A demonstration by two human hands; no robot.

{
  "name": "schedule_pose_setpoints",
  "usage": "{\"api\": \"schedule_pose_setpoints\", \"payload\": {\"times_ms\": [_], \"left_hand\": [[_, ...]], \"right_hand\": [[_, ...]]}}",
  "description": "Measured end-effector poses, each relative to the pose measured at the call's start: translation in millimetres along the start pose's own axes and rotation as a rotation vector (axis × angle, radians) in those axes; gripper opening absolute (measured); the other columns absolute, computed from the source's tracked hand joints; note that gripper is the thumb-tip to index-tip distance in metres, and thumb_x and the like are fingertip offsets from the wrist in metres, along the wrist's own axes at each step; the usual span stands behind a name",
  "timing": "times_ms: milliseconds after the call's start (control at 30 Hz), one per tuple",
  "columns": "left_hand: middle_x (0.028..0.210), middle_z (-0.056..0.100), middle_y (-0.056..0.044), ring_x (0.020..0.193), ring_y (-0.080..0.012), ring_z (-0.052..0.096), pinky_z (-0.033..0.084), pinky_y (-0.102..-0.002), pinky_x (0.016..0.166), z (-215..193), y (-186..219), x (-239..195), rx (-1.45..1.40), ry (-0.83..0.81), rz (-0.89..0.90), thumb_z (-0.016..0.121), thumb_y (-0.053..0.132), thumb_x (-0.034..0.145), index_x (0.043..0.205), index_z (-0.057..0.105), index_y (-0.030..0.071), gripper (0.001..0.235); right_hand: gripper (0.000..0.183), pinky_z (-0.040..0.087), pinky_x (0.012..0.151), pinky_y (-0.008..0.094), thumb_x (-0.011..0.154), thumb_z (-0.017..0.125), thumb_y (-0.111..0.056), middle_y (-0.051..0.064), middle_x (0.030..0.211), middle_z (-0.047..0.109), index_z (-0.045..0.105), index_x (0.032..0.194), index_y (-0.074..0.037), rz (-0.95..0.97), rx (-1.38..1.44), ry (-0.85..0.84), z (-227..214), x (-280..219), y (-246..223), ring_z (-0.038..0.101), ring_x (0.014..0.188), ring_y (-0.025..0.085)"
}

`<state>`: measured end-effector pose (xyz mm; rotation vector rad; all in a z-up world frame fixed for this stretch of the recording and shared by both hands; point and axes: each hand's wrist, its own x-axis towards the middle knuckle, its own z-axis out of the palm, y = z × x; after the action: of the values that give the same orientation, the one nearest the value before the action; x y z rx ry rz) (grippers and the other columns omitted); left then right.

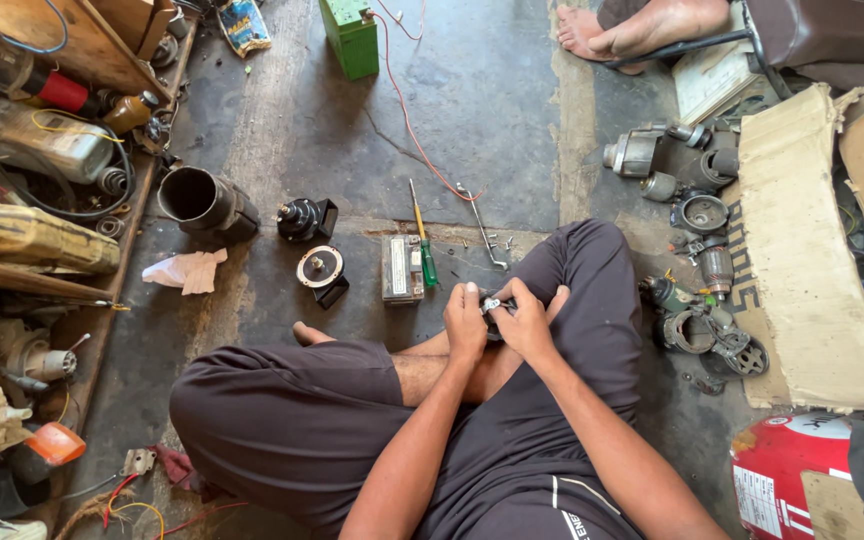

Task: The person sits on the floor and uses a screwdriver to disassemble a small black electrical component. They remove screws, separate the housing, and manipulate internal parts before reassembling the unit.

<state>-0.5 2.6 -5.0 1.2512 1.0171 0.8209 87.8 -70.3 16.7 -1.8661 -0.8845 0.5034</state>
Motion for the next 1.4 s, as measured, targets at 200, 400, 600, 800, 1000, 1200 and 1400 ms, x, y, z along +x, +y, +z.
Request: {"api": "schedule_pose_setpoints", "payload": {"times_ms": [200, 400, 600, 800, 1000, 1200, 1400], "left_hand": [[0.071, 0.056, -0.009, 0.069, -0.0158, 0.050, 0.045, -0.038, 0.064, 1, -4, 2, -0.074, -0.015, -0.016, 0.048, 0.029, 0.106, 0.084, 0.056, -0.001, 0.038], [0.072, 0.058, -0.009, 0.068, -0.0163, 0.052, 0.046, -0.037, 0.064, 0, -4, 1, -0.047, -0.006, -0.003, 0.047, 0.029, 0.106, 0.084, 0.056, 0.000, 0.038], [0.073, 0.061, -0.007, 0.069, -0.0143, 0.054, 0.047, -0.036, 0.065, 2, -3, 2, -0.094, -0.038, -0.035, 0.047, 0.028, 0.106, 0.084, 0.058, 0.000, 0.037], [0.071, 0.057, -0.006, 0.068, -0.0139, 0.051, 0.045, -0.035, 0.063, 3, -9, 3, -0.054, -0.028, -0.014, 0.047, 0.028, 0.106, 0.084, 0.057, 0.001, 0.037], [0.073, 0.053, -0.004, 0.069, -0.0123, 0.047, 0.043, -0.033, 0.063, 3, -13, 4, -0.125, -0.072, -0.014, 0.047, 0.028, 0.108, 0.083, 0.056, 0.001, 0.038], [0.072, 0.055, -0.005, 0.069, -0.0130, 0.050, 0.044, -0.033, 0.063, 4, -8, 1, -0.053, -0.045, -0.006, 0.045, 0.028, 0.106, 0.084, 0.056, 0.001, 0.036], [0.074, 0.055, -0.006, 0.070, -0.0133, 0.049, 0.045, -0.034, 0.065, 3, -3, 1, -0.080, -0.065, -0.008, 0.045, 0.027, 0.107, 0.086, 0.056, 0.001, 0.036]], "right_hand": [[0.018, 0.051, 0.069, 0.031, 0.086, 0.073, -0.003, 0.012, 0.082, 0.067, 0.056, 0.094, 0.000, -0.010, 0.106, -0.097, -7, 0, 7, 0.063, 0.075, 0.015], [0.019, 0.051, 0.069, 0.029, 0.085, 0.072, -0.005, 0.008, 0.079, 0.069, 0.056, 0.093, -0.001, 0.002, -0.042, 0.011, 2, 0, 10, 0.067, 0.070, 0.014], [0.019, 0.051, 0.066, 0.032, 0.084, 0.073, -0.003, 0.013, 0.079, 0.066, 0.056, 0.092, 0.000, -0.050, 0.074, -0.066, -3, 2, 10, 0.064, 0.071, 0.021], [0.014, 0.050, 0.070, 0.029, 0.086, 0.070, -0.003, 0.009, 0.070, 0.068, 0.058, 0.092, -0.001, -0.044, -0.062, 0.052, 0, -3, 4, 0.066, 0.063, 0.014], [0.018, 0.051, 0.063, 0.032, 0.086, 0.072, -0.003, 0.013, 0.074, 0.066, 0.055, 0.090, 0.000, 0.019, 0.108, -0.081, -11, -2, -3, 0.064, 0.066, 0.018], [0.013, 0.051, 0.065, 0.030, 0.088, 0.069, -0.003, 0.010, 0.073, 0.069, 0.057, 0.091, -0.001, -0.024, 0.036, 0.034, -7, -3, -10, 0.066, 0.064, 0.013], [0.017, 0.049, 0.061, 0.032, 0.087, 0.072, -0.003, 0.013, 0.073, 0.064, 0.056, 0.090, 0.000, 0.021, 0.102, -0.097, -14, -3, -5, 0.059, 0.065, 0.017]]}}
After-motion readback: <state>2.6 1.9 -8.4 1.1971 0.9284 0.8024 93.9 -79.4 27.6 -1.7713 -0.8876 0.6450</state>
